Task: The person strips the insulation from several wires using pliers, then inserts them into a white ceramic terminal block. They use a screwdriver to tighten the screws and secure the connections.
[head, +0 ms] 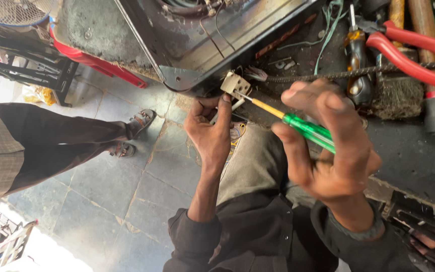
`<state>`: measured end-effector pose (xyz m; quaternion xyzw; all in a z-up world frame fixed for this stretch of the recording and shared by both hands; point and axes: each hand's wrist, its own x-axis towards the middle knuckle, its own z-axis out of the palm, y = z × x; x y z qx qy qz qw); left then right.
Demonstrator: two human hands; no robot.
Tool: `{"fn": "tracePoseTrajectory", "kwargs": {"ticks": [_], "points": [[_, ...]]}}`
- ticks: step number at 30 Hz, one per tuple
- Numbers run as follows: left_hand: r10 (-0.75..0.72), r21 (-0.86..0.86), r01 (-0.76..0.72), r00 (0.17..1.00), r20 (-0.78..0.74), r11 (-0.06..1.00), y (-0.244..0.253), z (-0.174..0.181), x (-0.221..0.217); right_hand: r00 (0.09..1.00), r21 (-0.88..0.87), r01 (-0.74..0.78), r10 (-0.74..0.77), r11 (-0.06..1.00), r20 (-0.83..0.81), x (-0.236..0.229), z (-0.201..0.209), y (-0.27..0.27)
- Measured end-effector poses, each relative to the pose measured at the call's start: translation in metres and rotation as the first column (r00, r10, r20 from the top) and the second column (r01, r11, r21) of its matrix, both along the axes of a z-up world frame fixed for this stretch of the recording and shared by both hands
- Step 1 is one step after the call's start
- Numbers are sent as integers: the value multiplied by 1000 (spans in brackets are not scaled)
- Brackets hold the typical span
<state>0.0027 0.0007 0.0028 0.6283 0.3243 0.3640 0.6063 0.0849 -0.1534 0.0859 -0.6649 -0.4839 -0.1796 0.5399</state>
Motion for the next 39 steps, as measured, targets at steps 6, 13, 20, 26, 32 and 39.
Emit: {"fn": "tracePoseTrajectory", "kwargs": {"ticks": [6,13,20,26,32,39], "points": [[5,12,-5,1000,-5,1000,1,0,0,994,-56,102,-104,993,-22,-5,-10,-10],[9,10,-9,1000,20,1000,0,-4,-2,997,-44,39,-36,998,66,-2,-23,-12],[3,-40,-2,1000,18,999,1,-3,0,978,15,208,-208,978,9,3,-22,-10],[17,-63,-17,1000,3,998,0,-1,0,997,0,69,-69,998,-37,2,-7,-7],[2,-28,-2,1000,-11,1000,2,-1,0,987,-55,54,-61,997,-147,-5,-10,-16],[7,-55,-8,1000,-7,998,1,3,0,961,4,268,-267,963,-75,-14,-37,-18]]}}
